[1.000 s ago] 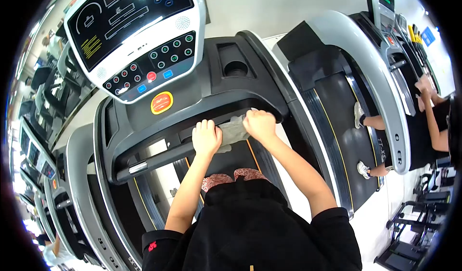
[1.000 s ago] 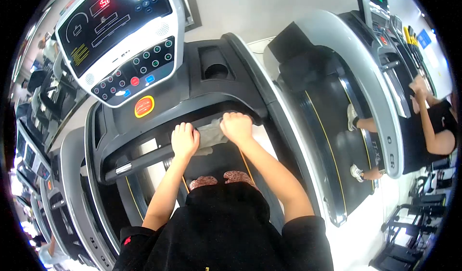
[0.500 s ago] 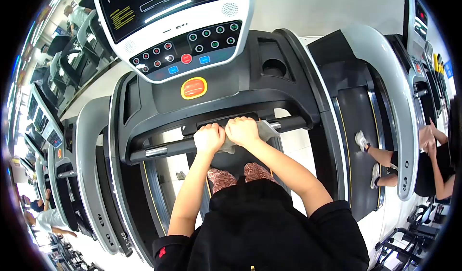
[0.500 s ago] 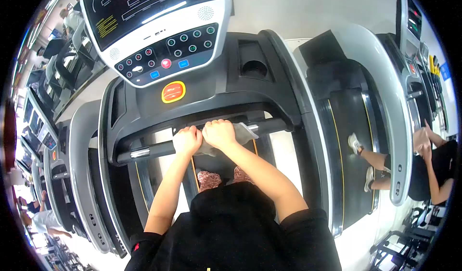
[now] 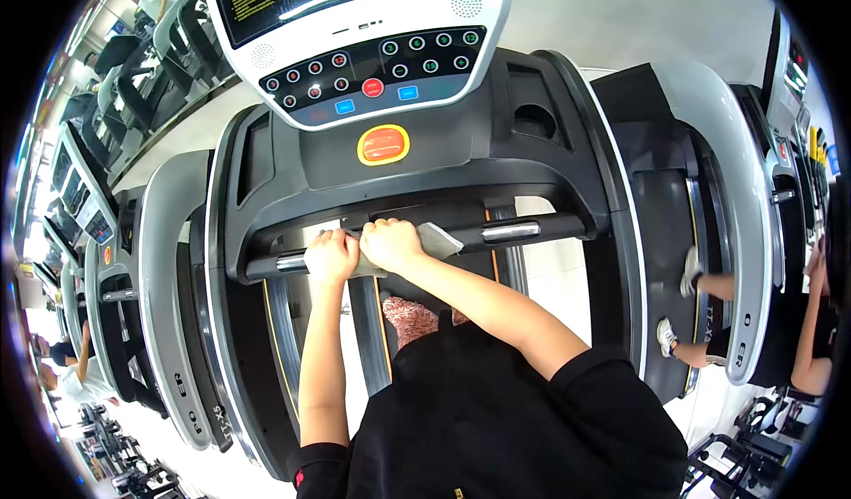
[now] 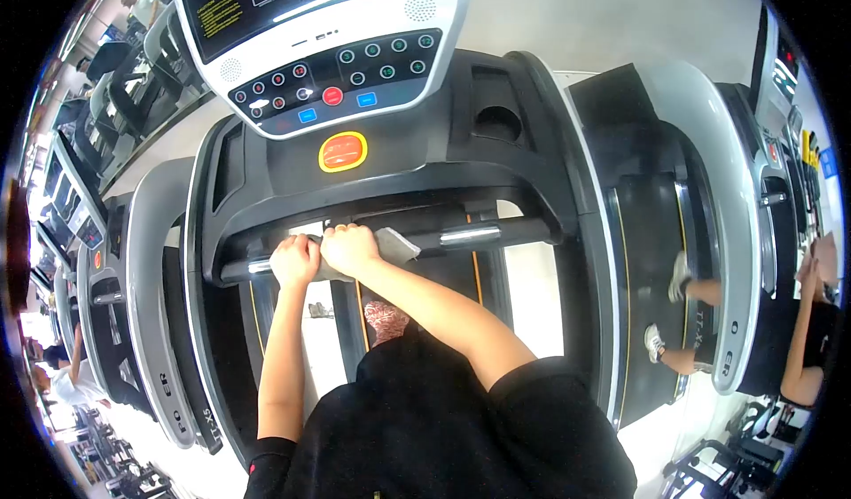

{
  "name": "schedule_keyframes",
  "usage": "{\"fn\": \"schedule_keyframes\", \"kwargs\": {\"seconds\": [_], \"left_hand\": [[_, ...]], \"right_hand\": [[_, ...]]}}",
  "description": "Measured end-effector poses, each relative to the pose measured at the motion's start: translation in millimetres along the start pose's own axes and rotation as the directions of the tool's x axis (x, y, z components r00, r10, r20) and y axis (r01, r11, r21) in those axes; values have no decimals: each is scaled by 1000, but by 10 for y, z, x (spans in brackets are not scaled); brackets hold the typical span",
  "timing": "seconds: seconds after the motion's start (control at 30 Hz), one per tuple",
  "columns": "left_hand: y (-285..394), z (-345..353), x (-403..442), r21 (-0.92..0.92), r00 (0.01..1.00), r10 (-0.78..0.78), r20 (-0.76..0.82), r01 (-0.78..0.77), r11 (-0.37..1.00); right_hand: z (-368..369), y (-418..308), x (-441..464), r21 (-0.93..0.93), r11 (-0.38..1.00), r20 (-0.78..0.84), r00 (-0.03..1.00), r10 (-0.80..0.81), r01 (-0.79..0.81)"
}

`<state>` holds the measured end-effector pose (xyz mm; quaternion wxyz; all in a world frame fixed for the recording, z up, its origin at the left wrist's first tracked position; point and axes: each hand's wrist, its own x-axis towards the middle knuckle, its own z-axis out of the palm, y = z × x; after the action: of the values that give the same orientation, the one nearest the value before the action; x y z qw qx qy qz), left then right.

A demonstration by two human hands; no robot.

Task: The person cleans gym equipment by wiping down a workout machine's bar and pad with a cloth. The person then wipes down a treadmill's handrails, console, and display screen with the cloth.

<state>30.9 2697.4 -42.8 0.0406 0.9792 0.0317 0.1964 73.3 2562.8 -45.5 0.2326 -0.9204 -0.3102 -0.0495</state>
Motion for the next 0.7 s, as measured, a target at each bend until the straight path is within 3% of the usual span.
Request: {"fn": "schedule_keyframes", "kwargs": {"seconds": [0.07, 0.17, 0.4, 0.7], "left_hand": [[41, 28, 3, 24, 1000, -5, 17, 4, 1000], [208, 35, 38, 19, 998, 22, 56, -23, 1000], [1175, 146, 180, -61, 995, 66, 71, -62, 996], [2284, 371, 396, -188, 966, 233, 115, -209, 960]], "right_hand": [[-16, 60, -54, 28, 999, -98, 995, -13, 16], [-109, 202, -144, 2, 1000, -113, 993, -17, 18], [-544, 916, -534, -55, 998, -196, 980, -42, 31], [-1030, 1780, -1038, -131, 986, -290, 955, 66, -108]]}}
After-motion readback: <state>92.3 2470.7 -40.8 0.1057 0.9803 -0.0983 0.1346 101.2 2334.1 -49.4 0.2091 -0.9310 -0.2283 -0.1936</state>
